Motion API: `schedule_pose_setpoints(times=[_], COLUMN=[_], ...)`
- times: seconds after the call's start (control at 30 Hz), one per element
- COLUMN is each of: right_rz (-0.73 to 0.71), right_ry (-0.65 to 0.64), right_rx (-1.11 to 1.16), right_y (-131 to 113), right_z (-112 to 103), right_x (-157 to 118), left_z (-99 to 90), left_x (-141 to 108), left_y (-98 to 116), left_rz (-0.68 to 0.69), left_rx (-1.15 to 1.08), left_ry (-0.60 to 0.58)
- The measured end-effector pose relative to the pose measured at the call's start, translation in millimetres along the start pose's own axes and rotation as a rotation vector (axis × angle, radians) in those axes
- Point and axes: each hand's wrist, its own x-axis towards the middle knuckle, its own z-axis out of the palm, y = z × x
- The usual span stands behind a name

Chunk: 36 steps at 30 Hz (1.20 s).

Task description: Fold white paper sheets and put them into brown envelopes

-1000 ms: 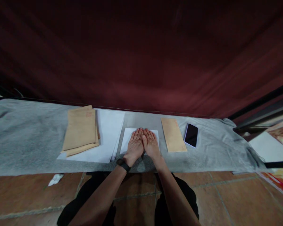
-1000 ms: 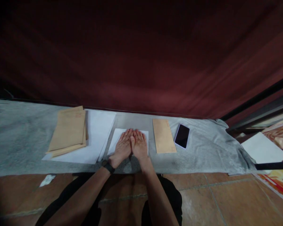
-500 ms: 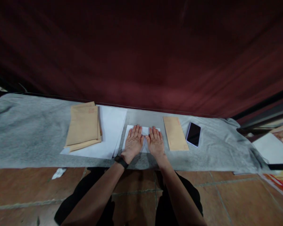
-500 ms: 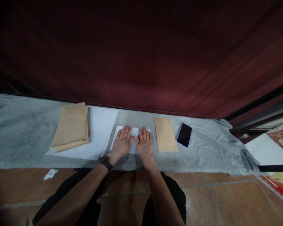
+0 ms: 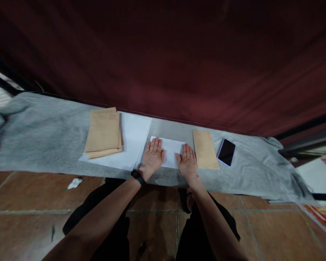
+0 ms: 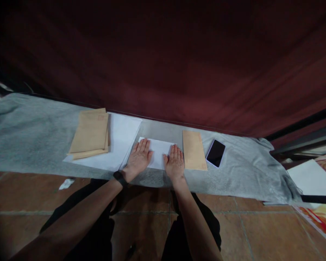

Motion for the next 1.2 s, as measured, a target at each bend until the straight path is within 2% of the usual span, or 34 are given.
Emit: schedule_pose_setpoints(times=[0.23,0.37,0.47,0.53,0.67,0.93,1.2], right_rz=[-0.009,-0.083,-0.189,-0.219,-0.215,-0.241,-0.186], right_ry=[-0.009,-0.074,-0.142,-0.173,-0.189,-0.14,-0.139], right_rx=[0.033,0.134,0.212,0.216,0.158,0.082,0.075], right_y=[4.6,-4.4,-14.1,-16.7,-9.8,7.0,15.0], right_z=[-13.3,-22.7,-25.5,-25.6,-24.6,-22.2,-24.3], right_x=[-6.3,-12.2,-20.5,-25.7,-29.9,-31.7,-35.2], left_z=[-4.8,-4.7,0.5,4.3,6.7,2.1,4.8], left_x=[-1.6,-11.5,-22.9,-29.0,-33.5,-34.0,-39.0], left_y=[6.2,18.2,28.3,32.3,32.4,26.2,8.4], left_rz=[0.018,0.147,0.272,0.295,0.281,0.236,0.159], left_rx=[0.002,-0.065,-0.086,-0.091,-0.11,-0.109,-0.064], left_ry=[0.049,0.071,0.026,-0.006,-0.028,-0.01,0.039])
